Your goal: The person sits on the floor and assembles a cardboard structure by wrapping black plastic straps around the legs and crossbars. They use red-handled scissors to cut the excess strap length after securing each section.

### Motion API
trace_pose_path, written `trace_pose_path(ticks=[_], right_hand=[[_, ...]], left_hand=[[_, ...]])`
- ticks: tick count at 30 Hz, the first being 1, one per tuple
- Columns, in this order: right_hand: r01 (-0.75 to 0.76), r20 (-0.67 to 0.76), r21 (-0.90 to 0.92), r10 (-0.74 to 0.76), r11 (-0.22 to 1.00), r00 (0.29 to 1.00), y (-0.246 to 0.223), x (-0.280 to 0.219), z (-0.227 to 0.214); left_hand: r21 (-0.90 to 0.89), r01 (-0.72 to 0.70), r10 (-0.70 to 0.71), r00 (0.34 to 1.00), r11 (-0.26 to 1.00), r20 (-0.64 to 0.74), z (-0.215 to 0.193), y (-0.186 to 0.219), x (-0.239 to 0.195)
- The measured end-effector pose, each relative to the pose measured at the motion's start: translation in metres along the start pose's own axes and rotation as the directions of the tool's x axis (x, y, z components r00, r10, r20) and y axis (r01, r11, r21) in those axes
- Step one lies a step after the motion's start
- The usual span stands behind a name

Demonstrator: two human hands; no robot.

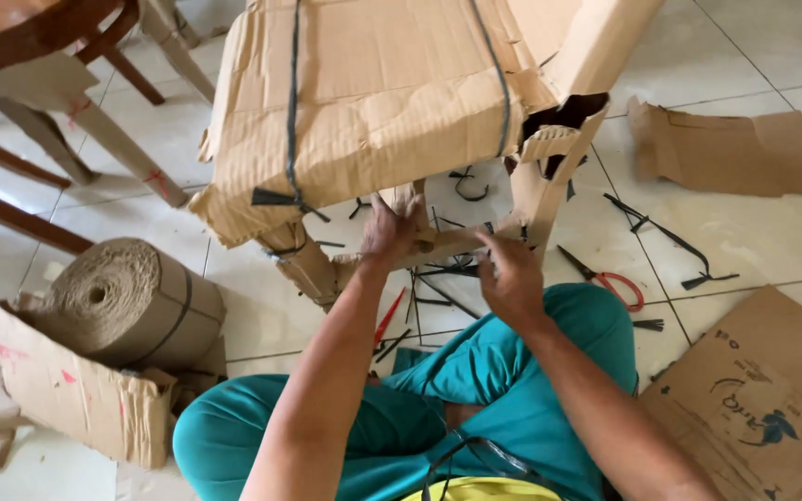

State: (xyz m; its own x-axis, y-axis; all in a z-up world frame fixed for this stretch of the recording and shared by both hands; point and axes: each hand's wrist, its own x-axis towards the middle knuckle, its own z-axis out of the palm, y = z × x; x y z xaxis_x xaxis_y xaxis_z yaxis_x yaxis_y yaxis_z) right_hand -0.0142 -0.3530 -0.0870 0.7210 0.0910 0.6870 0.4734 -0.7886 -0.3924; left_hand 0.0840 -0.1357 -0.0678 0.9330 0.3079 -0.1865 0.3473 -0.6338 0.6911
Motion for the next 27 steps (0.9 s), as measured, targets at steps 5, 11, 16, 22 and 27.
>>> trace_pose_path(ticks=[5,11,16,22,27], right_hand=[[0.011,0.200,0.033,-0.017,0.999,0.980,-0.001,0.001,0.002],[0.010,0.397,-0.032,0.004,0.999,0.918,0.001,0.008,0.006],[-0.266,0.645,-0.103,0.268,0.958,0.716,-0.021,0.040,-0.027],[-0.323,0.681,-0.147,0.333,0.935,0.652,-0.032,0.040,-0.019],[-0.368,0.740,-0.113,0.325,0.923,0.589,-0.071,0.056,-0.054]], left_hand=[[0.180,0.069,-0.099,0.982,0.981,0.164,0.011,0.019,-0.014],[0.059,-0.004,0.001,0.998,0.998,0.060,0.021,-0.003,0.021],[-0.061,-0.029,0.037,0.990,0.998,0.135,-0.004,0.020,-0.002],[-0.035,-0.025,0.031,0.983,0.999,0.183,-0.019,0.017,-0.027],[-0.339,0.252,-0.119,0.923,0.906,0.365,-0.061,0.067,-0.077]])
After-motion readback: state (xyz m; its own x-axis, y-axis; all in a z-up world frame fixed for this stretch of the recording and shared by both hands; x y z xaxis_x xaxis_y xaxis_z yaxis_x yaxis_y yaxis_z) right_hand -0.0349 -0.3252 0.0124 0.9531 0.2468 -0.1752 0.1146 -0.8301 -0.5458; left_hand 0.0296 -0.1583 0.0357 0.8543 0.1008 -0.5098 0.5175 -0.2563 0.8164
